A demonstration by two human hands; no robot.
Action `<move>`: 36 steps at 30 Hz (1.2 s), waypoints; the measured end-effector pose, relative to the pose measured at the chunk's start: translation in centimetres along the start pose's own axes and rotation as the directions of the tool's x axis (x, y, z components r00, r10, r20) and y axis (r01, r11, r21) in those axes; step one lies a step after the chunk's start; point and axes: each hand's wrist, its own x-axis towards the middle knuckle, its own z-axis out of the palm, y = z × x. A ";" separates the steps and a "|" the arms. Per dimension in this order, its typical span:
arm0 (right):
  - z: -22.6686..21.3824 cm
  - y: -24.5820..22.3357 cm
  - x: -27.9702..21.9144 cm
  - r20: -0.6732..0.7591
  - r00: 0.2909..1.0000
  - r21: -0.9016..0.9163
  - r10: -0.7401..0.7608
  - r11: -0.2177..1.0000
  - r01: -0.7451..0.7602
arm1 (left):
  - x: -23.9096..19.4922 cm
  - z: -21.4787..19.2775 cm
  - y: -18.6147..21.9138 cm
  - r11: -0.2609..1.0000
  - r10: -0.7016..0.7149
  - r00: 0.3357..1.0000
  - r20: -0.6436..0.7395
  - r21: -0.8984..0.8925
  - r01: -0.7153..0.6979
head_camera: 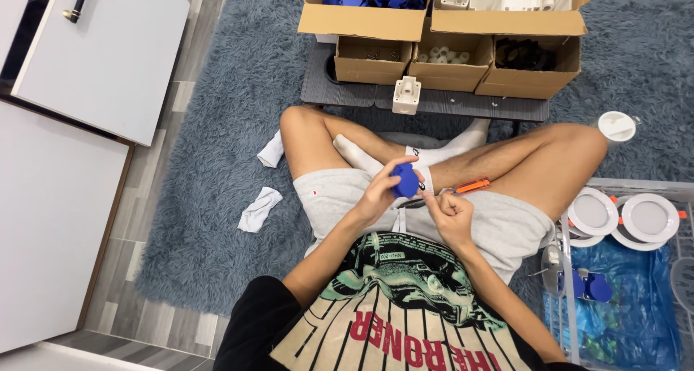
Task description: Assembling and inspecting small electrical components using a screwdriver while sitting on the floor
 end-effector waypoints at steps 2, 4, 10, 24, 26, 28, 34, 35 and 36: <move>-0.3 1.1 -0.6 0.006 0.999 0.083 0.053 0.995 -0.054 | -0.1 0.7 0.8 0.998 -0.024 1.000 -0.004 -0.056 0.024; -0.8 2.5 -1.4 0.015 0.994 0.165 0.105 0.981 -0.106 | -0.3 1.1 1.0 0.993 -0.048 0.999 -0.006 -0.112 0.047; -1.0 3.1 -1.4 0.086 0.947 0.523 0.310 0.795 -0.308 | -0.6 0.4 -0.5 0.956 -0.159 0.987 -0.014 -0.252 0.151; -0.7 4.5 -0.3 0.047 0.888 0.394 0.457 0.809 -0.436 | 1.7 -1.2 -1.3 0.954 -0.300 0.934 0.196 0.045 0.297; -0.4 4.0 -0.4 0.050 0.895 0.366 0.444 0.826 -0.430 | 2.8 -1.0 2.9 0.932 -0.178 0.967 0.184 0.347 0.105; -0.2 4.0 -0.5 0.055 0.902 0.337 0.429 0.842 -0.421 | 5.2 -1.7 6.2 0.786 -0.050 0.976 0.213 0.612 -0.093; -0.8 4.1 -0.6 0.094 0.889 0.195 0.449 0.867 -0.459 | 15.4 -3.8 17.5 0.311 0.290 0.893 0.345 0.848 -0.428; -1.0 4.0 -0.5 0.147 0.868 0.189 0.473 0.848 -0.494 | 17.1 -2.9 19.9 0.143 0.391 0.860 0.326 0.902 -0.407; -1.3 3.8 -0.3 0.202 0.846 0.180 0.494 0.830 -0.528 | 18.8 -2.0 22.5 -0.028 0.490 0.809 0.324 0.934 -0.357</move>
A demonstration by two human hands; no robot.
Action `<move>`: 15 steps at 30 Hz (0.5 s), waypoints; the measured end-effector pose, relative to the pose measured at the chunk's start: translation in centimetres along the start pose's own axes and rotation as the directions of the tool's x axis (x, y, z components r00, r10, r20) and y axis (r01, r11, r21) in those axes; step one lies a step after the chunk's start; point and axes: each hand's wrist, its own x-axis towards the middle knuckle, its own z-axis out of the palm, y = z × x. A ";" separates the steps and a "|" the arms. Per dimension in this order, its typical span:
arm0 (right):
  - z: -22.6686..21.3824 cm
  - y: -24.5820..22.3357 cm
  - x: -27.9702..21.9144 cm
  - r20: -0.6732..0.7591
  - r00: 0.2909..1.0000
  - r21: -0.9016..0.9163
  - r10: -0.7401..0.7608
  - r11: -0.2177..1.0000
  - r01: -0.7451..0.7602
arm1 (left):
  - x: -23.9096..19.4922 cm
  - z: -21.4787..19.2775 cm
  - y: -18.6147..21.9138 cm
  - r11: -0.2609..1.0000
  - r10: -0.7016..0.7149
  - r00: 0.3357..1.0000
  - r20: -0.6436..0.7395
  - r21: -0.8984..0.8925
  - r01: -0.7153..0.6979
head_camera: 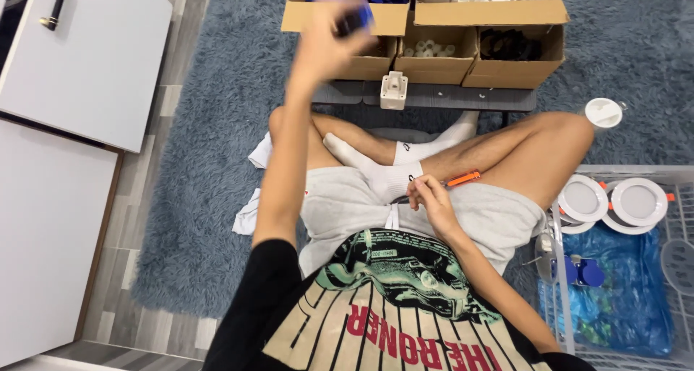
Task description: Assembling and inspecting small electrical components using a screwdriver while sitting on the floor
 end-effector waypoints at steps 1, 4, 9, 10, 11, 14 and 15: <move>0.1 -0.2 -0.2 -0.002 1.000 -0.002 0.000 1.000 0.000 | 1.2 -0.5 -0.9 1.000 0.000 1.000 -0.001 -0.003 0.000; 0.2 -0.8 -0.3 0.016 0.999 -0.107 -0.045 0.993 0.046 | 4.3 -1.1 -3.7 0.984 -0.173 0.980 -0.099 -0.059 0.168; -1.0 -1.0 0.0 -0.060 0.995 -0.250 -0.085 0.966 0.067 | 1.3 0.1 -6.0 0.994 -0.012 0.959 -0.283 -0.107 -0.019; -1.8 -1.3 0.5 -0.070 0.995 -0.250 -0.067 0.967 0.048 | 0.0 0.2 -4.2 0.993 -0.029 0.961 -0.275 -0.117 -0.003; -2.5 -1.6 0.9 -0.025 0.988 -0.375 -0.152 0.917 0.132 | -1.3 0.1 -2.4 0.991 -0.051 0.972 -0.229 -0.135 0.021; -3.9 -4.4 3.8 0.013 0.945 -0.587 -0.328 0.762 0.273 | -3.7 0.0 1.5 0.979 -0.072 0.988 -0.135 -0.201 0.044; -4.3 -5.5 4.5 0.018 0.908 -0.679 -0.419 0.661 0.319 | -4.8 -0.1 2.7 0.968 -0.076 0.993 -0.095 -0.245 0.051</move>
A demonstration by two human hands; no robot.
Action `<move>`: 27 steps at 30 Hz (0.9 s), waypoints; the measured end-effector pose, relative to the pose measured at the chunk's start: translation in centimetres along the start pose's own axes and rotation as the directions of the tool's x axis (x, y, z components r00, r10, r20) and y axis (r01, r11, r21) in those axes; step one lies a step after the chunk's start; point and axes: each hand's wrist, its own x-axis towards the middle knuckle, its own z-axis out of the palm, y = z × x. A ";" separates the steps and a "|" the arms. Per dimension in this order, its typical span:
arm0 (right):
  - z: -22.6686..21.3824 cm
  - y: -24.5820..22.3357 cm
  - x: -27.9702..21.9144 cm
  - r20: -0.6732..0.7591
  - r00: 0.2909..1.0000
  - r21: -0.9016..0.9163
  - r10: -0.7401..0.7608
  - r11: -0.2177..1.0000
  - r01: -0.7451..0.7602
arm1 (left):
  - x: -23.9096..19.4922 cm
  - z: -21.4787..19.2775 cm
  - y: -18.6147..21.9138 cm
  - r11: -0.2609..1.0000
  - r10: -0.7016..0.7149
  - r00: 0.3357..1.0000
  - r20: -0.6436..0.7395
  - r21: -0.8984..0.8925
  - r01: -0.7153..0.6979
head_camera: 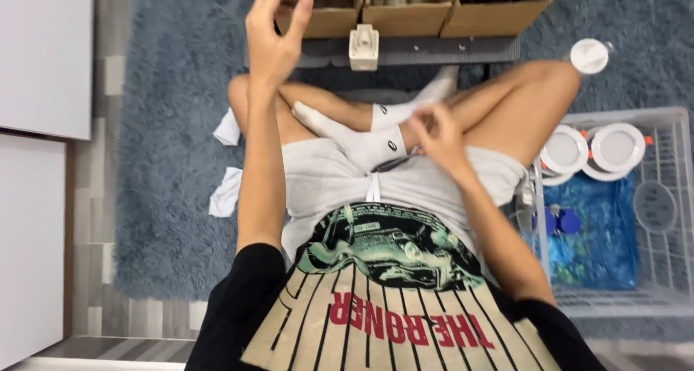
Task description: Assembling and inspecting small electrical components using a screwdriver while sitting on the floor
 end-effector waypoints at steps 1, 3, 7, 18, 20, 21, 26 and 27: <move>-0.6 -0.5 1.6 0.001 1.000 -0.007 0.011 1.000 -0.011 | -1.1 0.7 -0.5 1.000 -0.008 1.000 0.002 -0.010 0.008; -1.6 -1.7 5.0 -0.021 0.966 -0.247 -0.259 0.937 0.246 | -3.5 1.7 -1.2 0.993 -0.096 0.994 0.060 0.076 0.092; -1.2 -0.4 9.6 0.014 0.933 -0.425 -0.359 0.843 0.330 | -7.0 4.8 -4.8 0.985 -0.145 0.987 0.073 0.101 0.137; -0.2 0.8 11.8 0.162 0.846 -0.696 -0.508 0.549 0.464 | -9.8 11.3 -8.4 0.969 -0.176 0.983 0.045 0.187 0.164; -0.3 0.1 12.0 0.159 0.838 -0.688 -0.522 0.550 0.473 | -9.7 12.1 -8.6 0.953 -0.195 0.980 0.029 0.241 0.183; -0.3 -0.2 11.6 0.159 0.843 -0.678 -0.514 0.563 0.472 | -10.0 12.5 -8.6 0.932 -0.235 0.972 0.023 0.289 0.218; 0.4 -1.4 12.5 0.063 0.909 -0.423 -0.411 0.814 0.397 | -10.1 13.5 -9.5 0.943 -0.276 0.961 0.023 0.201 0.265; 0.6 -1.9 12.6 0.022 0.927 -0.320 -0.375 0.876 0.361 | -10.4 13.7 -9.7 0.945 -0.275 0.961 0.041 0.196 0.262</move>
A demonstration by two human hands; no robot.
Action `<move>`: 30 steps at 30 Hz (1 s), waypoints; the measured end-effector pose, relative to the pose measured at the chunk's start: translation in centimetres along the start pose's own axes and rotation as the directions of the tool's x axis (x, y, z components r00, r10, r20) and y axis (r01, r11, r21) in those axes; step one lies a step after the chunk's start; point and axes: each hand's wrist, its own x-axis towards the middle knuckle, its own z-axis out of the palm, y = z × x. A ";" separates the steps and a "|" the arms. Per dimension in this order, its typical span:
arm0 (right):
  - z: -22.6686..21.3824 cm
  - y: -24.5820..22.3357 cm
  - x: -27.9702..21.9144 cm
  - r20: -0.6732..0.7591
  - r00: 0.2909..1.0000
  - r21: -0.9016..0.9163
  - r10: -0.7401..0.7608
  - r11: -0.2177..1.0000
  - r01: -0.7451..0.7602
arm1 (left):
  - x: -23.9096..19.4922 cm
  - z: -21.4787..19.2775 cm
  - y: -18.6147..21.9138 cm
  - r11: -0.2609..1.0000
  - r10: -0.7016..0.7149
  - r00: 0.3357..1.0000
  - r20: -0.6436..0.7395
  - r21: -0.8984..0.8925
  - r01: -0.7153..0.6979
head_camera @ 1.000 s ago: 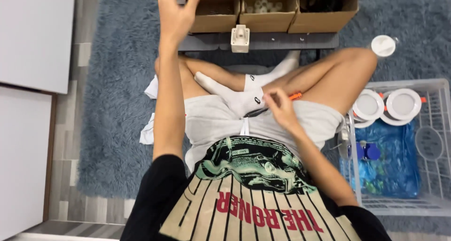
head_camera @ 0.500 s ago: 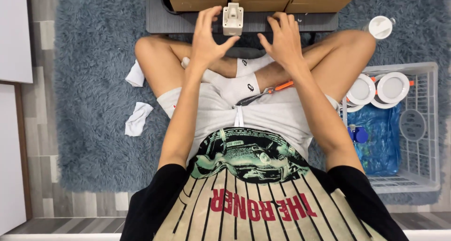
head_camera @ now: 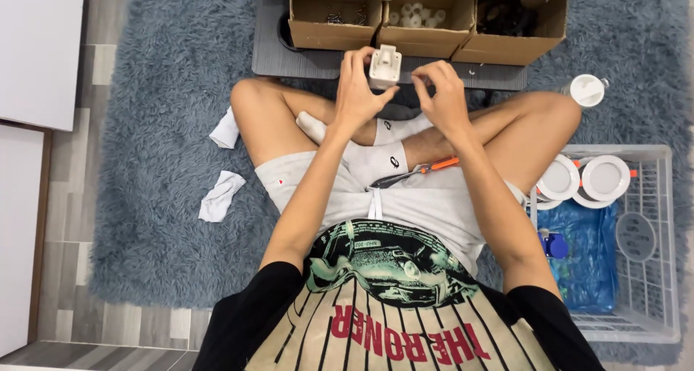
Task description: Assembling and inspecting small electrical components using a screwdriver while sitting on the floor
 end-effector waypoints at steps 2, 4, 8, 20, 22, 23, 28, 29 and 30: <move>0.2 -0.9 0.9 -0.004 1.000 0.069 0.028 0.997 -0.028 | 0.2 0.0 0.7 1.000 0.001 1.000 -0.026 -0.012 -0.001; 0.5 -1.5 1.6 -0.007 0.999 0.137 0.054 0.989 -0.053 | 0.3 0.0 1.5 1.000 0.003 0.999 -0.053 -0.023 -0.004; 1.6 -0.6 2.3 -0.017 1.000 0.124 -0.005 0.992 0.007 | 0.1 0.6 1.7 0.986 -0.117 0.990 -0.075 -0.129 0.107; 2.4 1.0 3.1 0.085 0.994 -0.045 -0.063 0.997 0.067 | -0.3 -0.5 1.3 0.982 -0.066 0.994 0.084 -0.172 0.080; 2.2 0.8 3.3 0.093 0.994 -0.049 -0.054 0.997 0.059 | -0.2 -0.6 1.3 0.973 -0.084 0.992 0.089 -0.210 0.101; 2.1 0.8 3.3 0.080 0.996 -0.028 -0.040 0.999 0.043 | -0.2 -0.4 0.9 0.971 -0.074 0.994 0.084 -0.222 0.092; 1.2 -1.1 3.2 0.018 0.997 0.021 0.080 0.997 -0.080 | 0.3 -0.5 1.8 0.984 -0.001 0.996 0.084 -0.175 0.016; 1.4 -0.6 3.1 -0.001 0.995 0.051 0.102 0.994 -0.102 | 0.4 -0.4 1.8 0.982 0.029 0.998 0.052 -0.188 -0.019; 1.6 -0.2 2.6 -0.018 0.991 0.081 0.130 0.988 -0.128 | 0.2 -0.4 1.9 0.978 0.055 0.998 0.024 -0.201 -0.049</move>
